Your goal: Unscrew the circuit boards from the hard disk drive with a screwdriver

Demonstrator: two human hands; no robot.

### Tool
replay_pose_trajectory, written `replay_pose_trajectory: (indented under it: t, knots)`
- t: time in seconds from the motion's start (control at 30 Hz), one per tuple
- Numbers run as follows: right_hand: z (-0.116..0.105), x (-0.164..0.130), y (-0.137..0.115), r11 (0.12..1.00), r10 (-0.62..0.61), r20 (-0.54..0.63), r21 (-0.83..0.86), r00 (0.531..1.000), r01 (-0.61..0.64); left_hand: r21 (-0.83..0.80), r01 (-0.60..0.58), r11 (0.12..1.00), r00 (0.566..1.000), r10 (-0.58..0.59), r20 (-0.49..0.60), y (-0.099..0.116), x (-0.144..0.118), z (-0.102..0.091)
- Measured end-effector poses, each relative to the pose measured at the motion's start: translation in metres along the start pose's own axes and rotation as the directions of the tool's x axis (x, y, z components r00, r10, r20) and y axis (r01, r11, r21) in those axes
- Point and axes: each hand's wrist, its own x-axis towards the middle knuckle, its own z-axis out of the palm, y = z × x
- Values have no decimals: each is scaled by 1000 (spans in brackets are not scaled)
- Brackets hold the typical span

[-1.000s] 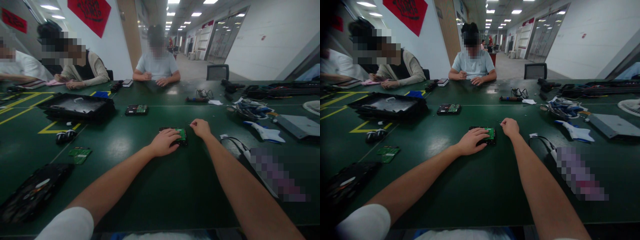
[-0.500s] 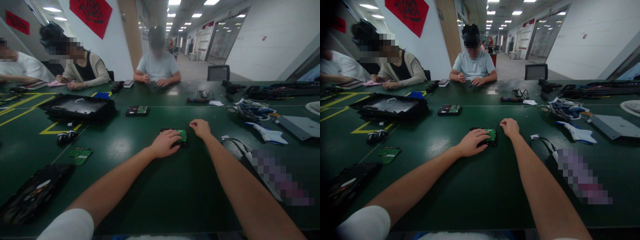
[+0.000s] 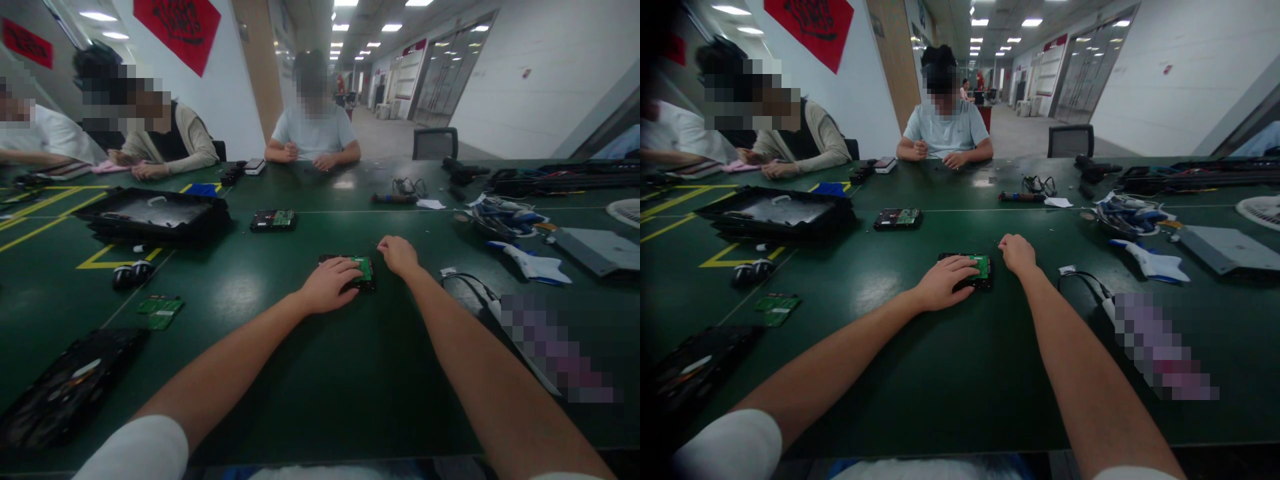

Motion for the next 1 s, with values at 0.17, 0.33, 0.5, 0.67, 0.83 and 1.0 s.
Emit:
replay_pose_trajectory:
  t: [0.17,0.33,0.5,0.67,0.83,1.0]
  knots:
    - [0,0,0,1000,-16,26,-24,1000,17,2,0,1000,1000,0,-2,0,0,0]
    - [-1,-1,3,999,-36,10,-25,999,36,5,1,1000,1000,-1,-4,0,0,0]
    - [-2,0,5,997,-72,0,-28,997,72,0,-1,1000,1000,1,-1,0,1,0]
    - [-2,0,1,995,-77,10,-60,997,78,4,-4,1000,1000,4,-9,0,1,1]
    - [-3,0,-5,992,-72,39,-105,997,75,6,-6,1000,1000,6,-9,0,0,0]
    - [-8,-5,-11,985,-63,61,-156,996,72,5,-14,1000,1000,14,-10,-2,0,2]
